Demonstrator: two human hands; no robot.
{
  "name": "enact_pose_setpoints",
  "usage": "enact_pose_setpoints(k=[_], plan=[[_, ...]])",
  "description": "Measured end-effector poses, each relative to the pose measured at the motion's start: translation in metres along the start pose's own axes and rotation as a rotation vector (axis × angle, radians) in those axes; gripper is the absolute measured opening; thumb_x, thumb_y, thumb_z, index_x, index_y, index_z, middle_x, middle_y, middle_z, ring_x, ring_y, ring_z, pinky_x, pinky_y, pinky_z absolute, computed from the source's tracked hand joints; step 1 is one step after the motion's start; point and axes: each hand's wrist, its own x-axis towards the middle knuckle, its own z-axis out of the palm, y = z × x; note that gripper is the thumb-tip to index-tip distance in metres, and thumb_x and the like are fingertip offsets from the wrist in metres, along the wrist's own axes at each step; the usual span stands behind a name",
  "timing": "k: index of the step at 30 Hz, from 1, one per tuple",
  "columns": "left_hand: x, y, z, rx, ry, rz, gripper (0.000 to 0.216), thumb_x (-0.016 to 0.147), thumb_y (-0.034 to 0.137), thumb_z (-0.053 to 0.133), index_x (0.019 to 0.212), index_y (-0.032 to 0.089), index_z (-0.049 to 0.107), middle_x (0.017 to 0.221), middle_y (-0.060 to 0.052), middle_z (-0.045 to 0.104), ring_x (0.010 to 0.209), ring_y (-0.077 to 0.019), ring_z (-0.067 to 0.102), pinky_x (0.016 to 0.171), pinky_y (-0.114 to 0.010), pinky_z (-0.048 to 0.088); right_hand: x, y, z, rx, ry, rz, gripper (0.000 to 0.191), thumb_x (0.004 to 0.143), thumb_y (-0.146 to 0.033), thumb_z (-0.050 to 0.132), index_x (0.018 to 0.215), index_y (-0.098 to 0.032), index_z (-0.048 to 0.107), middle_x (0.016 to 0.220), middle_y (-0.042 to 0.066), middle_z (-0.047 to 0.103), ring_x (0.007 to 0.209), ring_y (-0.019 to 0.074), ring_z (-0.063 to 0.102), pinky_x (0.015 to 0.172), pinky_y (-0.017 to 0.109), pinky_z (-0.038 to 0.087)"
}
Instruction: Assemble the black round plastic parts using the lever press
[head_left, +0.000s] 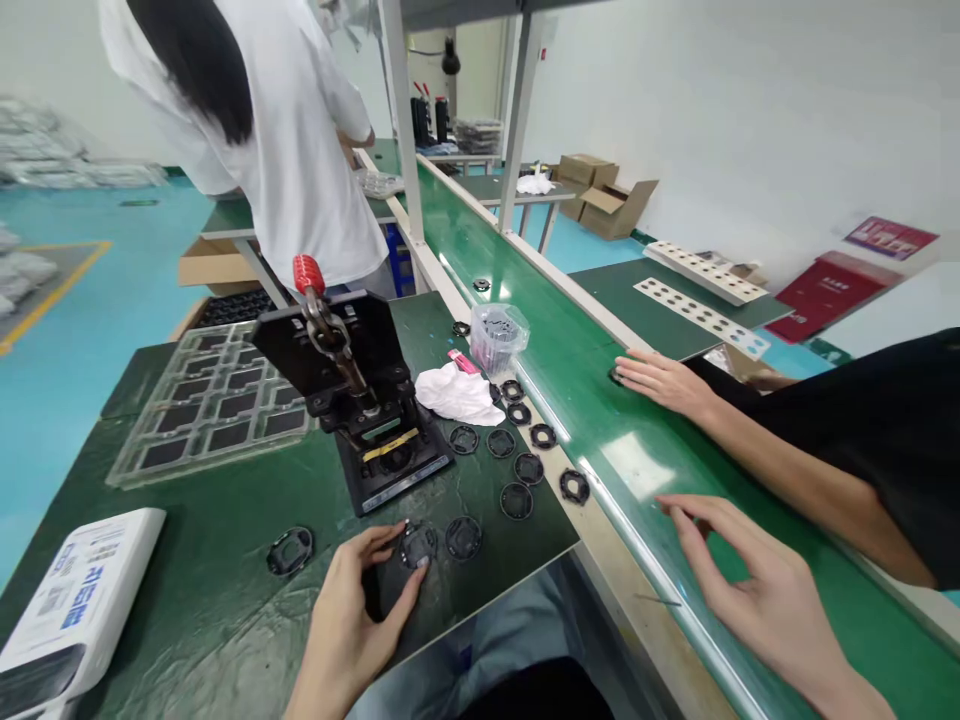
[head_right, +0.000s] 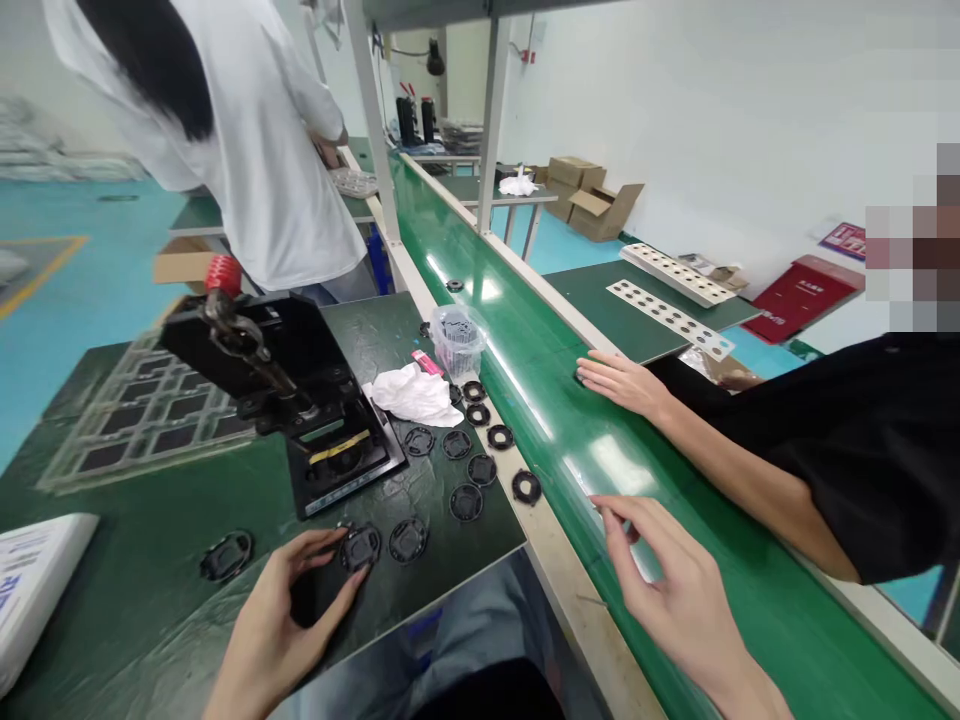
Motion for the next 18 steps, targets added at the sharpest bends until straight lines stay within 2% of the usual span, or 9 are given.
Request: enact_pose_setpoints(k=[2, 4, 6, 8, 9, 11, 13, 15, 18], plan=[[-0.002, 0.002, -0.004, -0.011, -0.017, 0.0, 0.045, 0.087, 0.047, 0.071, 0.121, 0.021, 0.056, 0.11, -0.01, 0.074, 0.088, -0.024, 0.077, 0.077, -0.037, 0.067, 0.01, 0.001, -0.005, 0.017, -0.038, -0.017, 0.016, 0.099, -0.025, 0.056, 0.105, -0.025, 0.071, 0.096, 0.004, 0.075, 0.079, 0.0172, 0.073, 0.063, 0.026, 0.059], [-0.003, 0.006, -0.011, -0.022, -0.046, -0.02, 0.045, 0.087, 0.045, 0.07, 0.123, 0.022, 0.056, 0.113, -0.01, 0.074, 0.09, -0.0238, 0.078, 0.076, -0.035, 0.067, 0.038, 0.001, -0.009, 0.055, -0.099, -0.091, 0.017, 0.098, -0.026, 0.056, 0.106, -0.025, 0.071, 0.097, 0.004, 0.076, 0.08, 0.0173, 0.073, 0.066, 0.027, 0.06], [-0.002, 0.009, -0.023, -0.011, -0.066, -0.059, 0.042, 0.088, 0.044, 0.068, 0.123, 0.023, 0.057, 0.116, -0.009, 0.074, 0.086, -0.0224, 0.078, 0.072, -0.032, 0.066, 0.091, 0.0, -0.007, 0.101, -0.163, -0.198, 0.019, 0.098, -0.027, 0.056, 0.107, -0.025, 0.072, 0.099, 0.004, 0.076, 0.082, 0.0179, 0.073, 0.071, 0.029, 0.06], [0.002, 0.011, -0.036, 0.026, -0.038, -0.09, 0.035, 0.09, 0.043, 0.066, 0.118, 0.023, 0.059, 0.113, -0.008, 0.075, 0.079, -0.02, 0.077, 0.068, -0.029, 0.064, 0.165, -0.002, 0.01, 0.129, -0.196, -0.265, 0.02, 0.097, -0.026, 0.055, 0.104, -0.022, 0.073, 0.1, 0.006, 0.077, 0.084, 0.0189, 0.072, 0.076, 0.032, 0.059], [0.005, 0.011, -0.043, 0.054, 0.0, -0.1, 0.032, 0.091, 0.044, 0.064, 0.115, 0.023, 0.061, 0.11, -0.006, 0.075, 0.075, -0.0189, 0.076, 0.067, -0.028, 0.063, 0.206, -0.003, 0.025, 0.114, -0.203, -0.231, 0.021, 0.095, -0.025, 0.055, 0.104, -0.021, 0.073, 0.1, 0.006, 0.077, 0.084, 0.0189, 0.071, 0.078, 0.033, 0.058], [0.01, 0.01, -0.054, 0.136, 0.117, -0.118, 0.027, 0.092, 0.044, 0.061, 0.11, 0.023, 0.063, 0.102, -0.005, 0.076, 0.071, -0.0179, 0.074, 0.066, -0.027, 0.061, 0.284, -0.008, 0.066, 0.096, -0.272, -0.19, 0.015, 0.089, -0.021, 0.06, 0.094, -0.018, 0.074, 0.087, 0.006, 0.076, 0.079, 0.0182, 0.07, 0.081, 0.034, 0.057], [0.012, 0.005, -0.062, 0.243, 0.232, -0.136, 0.026, 0.093, 0.043, 0.059, 0.108, 0.023, 0.064, 0.098, -0.005, 0.075, 0.071, -0.0187, 0.073, 0.066, -0.028, 0.06, 0.343, -0.013, 0.115, 0.116, -0.357, -0.177, 0.009, 0.086, -0.023, 0.067, 0.082, -0.018, 0.074, 0.075, 0.005, 0.074, 0.075, 0.0172, 0.07, 0.082, 0.033, 0.057], [0.008, -0.003, -0.066, 0.355, 0.306, -0.149, 0.029, 0.093, 0.045, 0.059, 0.111, 0.023, 0.065, 0.099, -0.006, 0.074, 0.076, -0.0215, 0.071, 0.07, -0.032, 0.059, 0.377, -0.018, 0.162, 0.148, -0.474, -0.174, 0.01, 0.082, -0.027, 0.075, 0.078, -0.017, 0.074, 0.07, 0.002, 0.072, 0.071, 0.0147, 0.069, 0.082, 0.029, 0.057], [-0.007, -0.022, -0.068, 0.448, 0.333, -0.214, 0.039, 0.089, 0.048, 0.061, 0.119, 0.023, 0.063, 0.105, -0.009, 0.073, 0.087, -0.0285, 0.07, 0.083, -0.042, 0.058, 0.392, -0.019, 0.21, 0.209, -0.615, -0.155, 0.02, 0.073, -0.027, 0.085, 0.086, -0.014, 0.077, 0.075, 0.002, 0.074, 0.068, 0.0123, 0.068, 0.08, 0.026, 0.057]])
